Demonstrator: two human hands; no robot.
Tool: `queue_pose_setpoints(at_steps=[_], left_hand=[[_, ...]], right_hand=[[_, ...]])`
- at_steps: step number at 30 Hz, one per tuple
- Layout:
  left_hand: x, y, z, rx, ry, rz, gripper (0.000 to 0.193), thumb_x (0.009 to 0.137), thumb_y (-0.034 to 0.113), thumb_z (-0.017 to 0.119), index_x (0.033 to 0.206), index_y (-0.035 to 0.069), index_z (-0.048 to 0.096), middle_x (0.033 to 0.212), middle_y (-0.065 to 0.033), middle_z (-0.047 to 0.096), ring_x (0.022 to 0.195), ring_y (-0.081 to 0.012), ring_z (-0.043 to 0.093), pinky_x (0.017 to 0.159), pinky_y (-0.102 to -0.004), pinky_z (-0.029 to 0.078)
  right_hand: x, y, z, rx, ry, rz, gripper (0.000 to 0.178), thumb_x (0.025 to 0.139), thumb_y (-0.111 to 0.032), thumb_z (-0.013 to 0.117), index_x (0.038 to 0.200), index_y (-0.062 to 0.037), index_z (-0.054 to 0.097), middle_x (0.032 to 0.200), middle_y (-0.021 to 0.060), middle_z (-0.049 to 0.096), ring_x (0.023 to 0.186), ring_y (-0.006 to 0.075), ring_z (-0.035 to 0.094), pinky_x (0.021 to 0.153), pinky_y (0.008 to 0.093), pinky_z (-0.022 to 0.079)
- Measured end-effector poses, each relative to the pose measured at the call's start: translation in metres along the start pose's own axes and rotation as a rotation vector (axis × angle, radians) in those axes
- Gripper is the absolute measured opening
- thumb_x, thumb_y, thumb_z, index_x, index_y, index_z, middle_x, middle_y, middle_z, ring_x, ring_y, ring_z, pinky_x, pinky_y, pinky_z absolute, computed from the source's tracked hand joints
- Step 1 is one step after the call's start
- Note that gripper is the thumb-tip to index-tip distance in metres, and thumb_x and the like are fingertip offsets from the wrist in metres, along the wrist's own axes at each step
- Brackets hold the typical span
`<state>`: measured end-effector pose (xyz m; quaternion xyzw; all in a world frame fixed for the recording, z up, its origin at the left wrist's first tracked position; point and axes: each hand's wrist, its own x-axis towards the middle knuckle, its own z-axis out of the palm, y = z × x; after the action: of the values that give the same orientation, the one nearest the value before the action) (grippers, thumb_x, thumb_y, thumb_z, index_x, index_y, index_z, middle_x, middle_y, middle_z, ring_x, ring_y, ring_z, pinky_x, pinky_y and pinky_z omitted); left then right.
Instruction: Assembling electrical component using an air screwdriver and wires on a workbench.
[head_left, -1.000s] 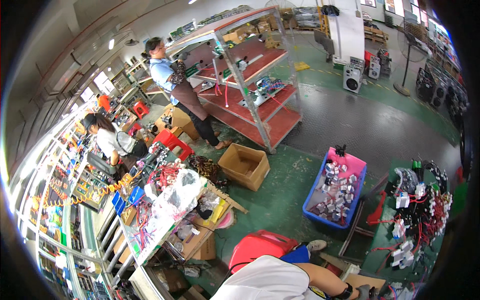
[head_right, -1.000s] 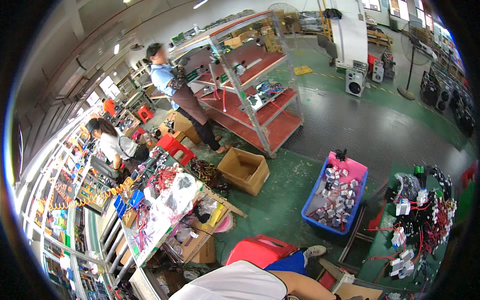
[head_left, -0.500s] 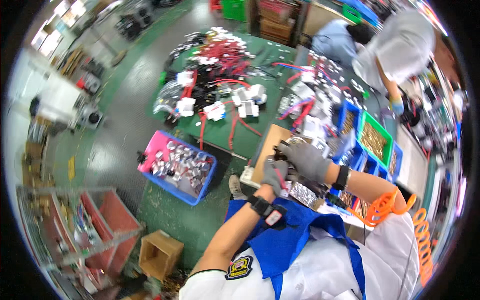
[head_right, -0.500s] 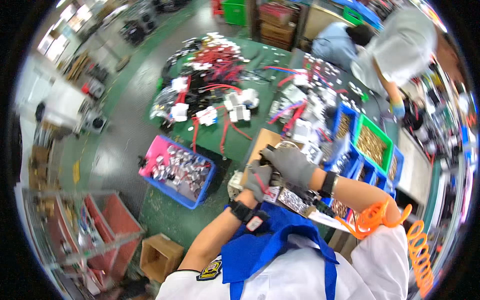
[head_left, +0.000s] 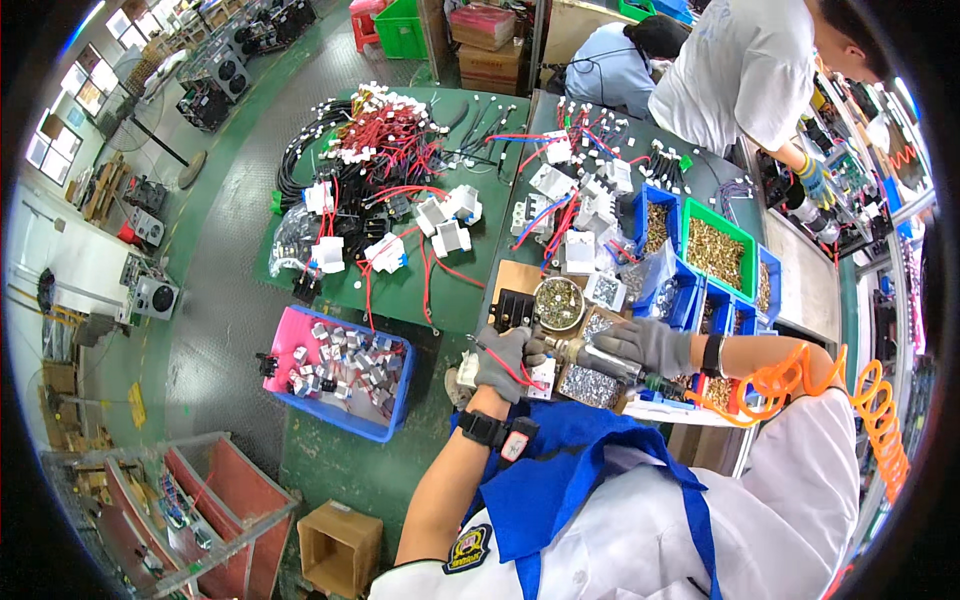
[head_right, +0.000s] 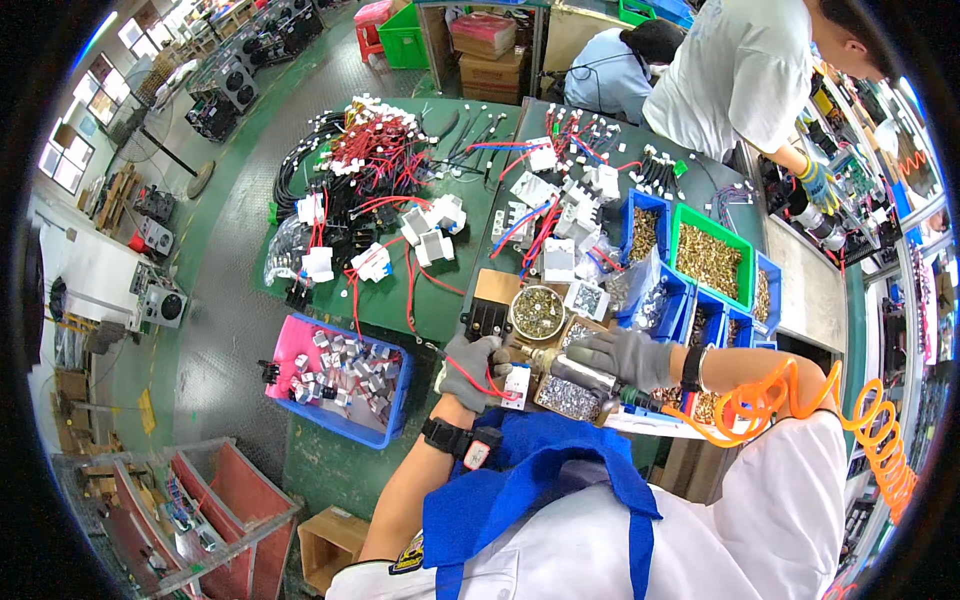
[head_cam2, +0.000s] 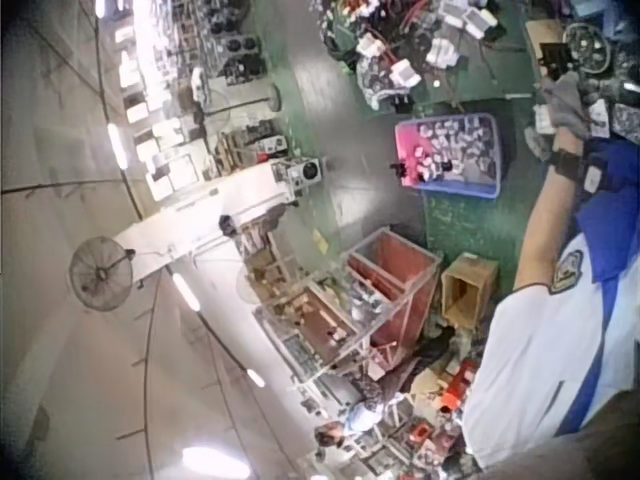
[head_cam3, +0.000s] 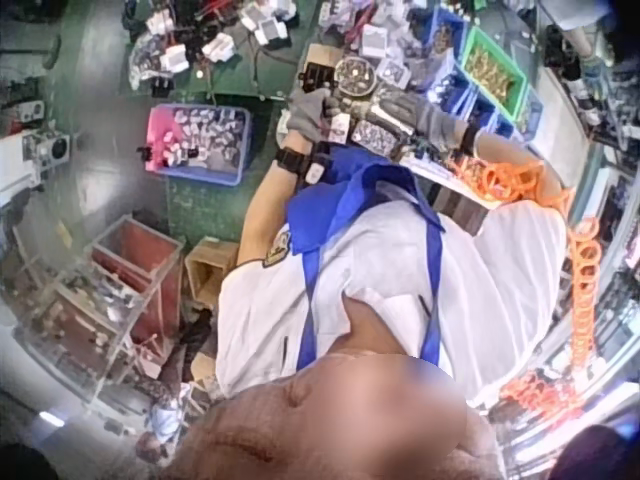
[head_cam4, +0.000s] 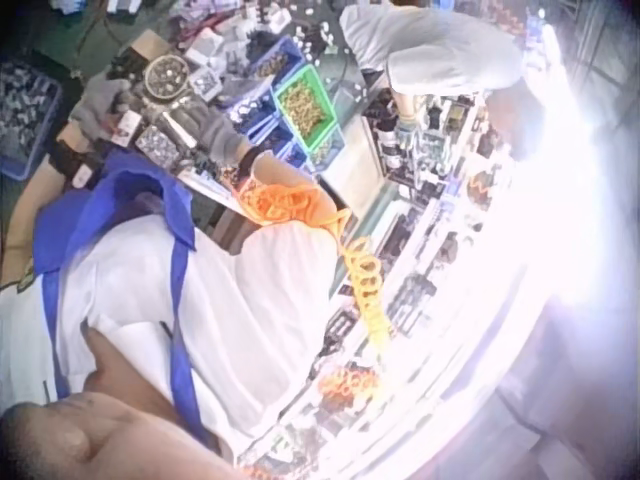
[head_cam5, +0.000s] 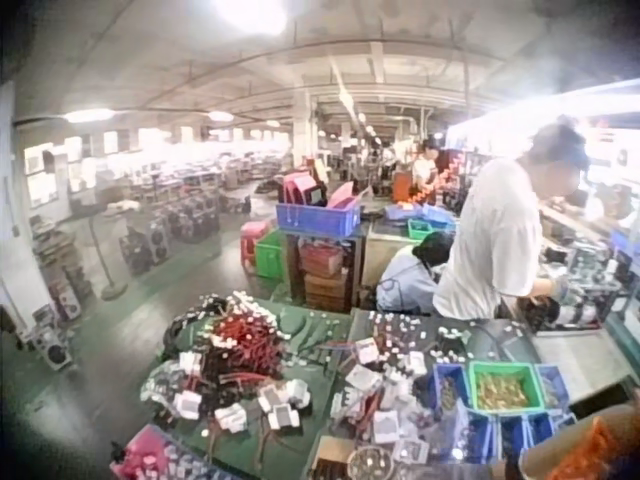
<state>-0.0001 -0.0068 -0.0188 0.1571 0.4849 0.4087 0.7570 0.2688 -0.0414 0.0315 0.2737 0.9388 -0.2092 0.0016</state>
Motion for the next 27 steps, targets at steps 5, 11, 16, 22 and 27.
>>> queue_pose_setpoints(at_steps=[5,11,16,22,27], left_hand=[[-0.001,0.000,-0.011,0.093,0.079,-0.013,0.019,0.082,-0.003,0.050,0.101,-0.001,0.052,0.085,-0.0144,0.063,0.049,-0.0104,0.051,0.040,-0.0251,0.047],[-0.006,0.002,-0.020,0.082,0.133,0.009,0.022,0.083,0.001,0.052,0.105,-0.001,0.055,0.087,-0.0131,0.065,0.052,-0.0098,0.052,0.042,-0.0232,0.048],[-0.004,0.005,-0.031,0.029,0.073,0.036,0.020,0.082,0.002,0.055,0.101,-0.002,0.052,0.085,-0.0132,0.063,0.050,-0.0142,0.055,0.042,-0.0258,0.053],[-0.003,0.000,-0.042,0.011,0.126,0.086,0.017,0.080,-0.002,0.051,0.097,-0.001,0.055,0.083,-0.0124,0.064,0.049,-0.0102,0.050,0.040,-0.0246,0.044],[-0.006,-0.001,-0.049,-0.005,0.199,0.073,0.019,0.082,0.001,0.055,0.101,-0.003,0.055,0.082,-0.0126,0.063,0.048,-0.0126,0.054,0.038,-0.0252,0.048]], right_hand=[[0.013,-0.040,0.015,0.403,0.248,0.129,0.085,0.064,-0.040,0.079,0.130,-0.0028,0.041,0.125,0.0210,0.050,0.111,0.0357,0.052,0.092,0.0450,0.044],[0.037,-0.044,-0.003,0.466,0.507,0.264,0.046,0.069,-0.023,0.068,0.109,-0.0037,0.058,0.103,0.0147,0.063,0.091,0.0335,0.062,0.078,0.0396,0.050],[0.078,-0.051,-0.028,0.284,0.380,0.402,0.033,0.068,-0.024,0.067,0.099,-0.0117,0.062,0.075,0.0094,0.062,0.072,0.0313,0.063,0.066,0.0385,0.050],[0.119,-0.051,-0.043,0.421,0.362,0.629,0.039,0.070,-0.033,0.067,0.099,-0.0067,0.061,0.078,0.0152,0.063,0.084,0.0349,0.062,0.072,0.0424,0.051],[0.156,-0.038,-0.017,0.411,0.947,0.650,0.043,0.068,-0.020,0.075,0.103,-0.0013,0.058,0.092,0.0128,0.063,0.087,0.0256,0.062,0.077,0.0355,0.050]])
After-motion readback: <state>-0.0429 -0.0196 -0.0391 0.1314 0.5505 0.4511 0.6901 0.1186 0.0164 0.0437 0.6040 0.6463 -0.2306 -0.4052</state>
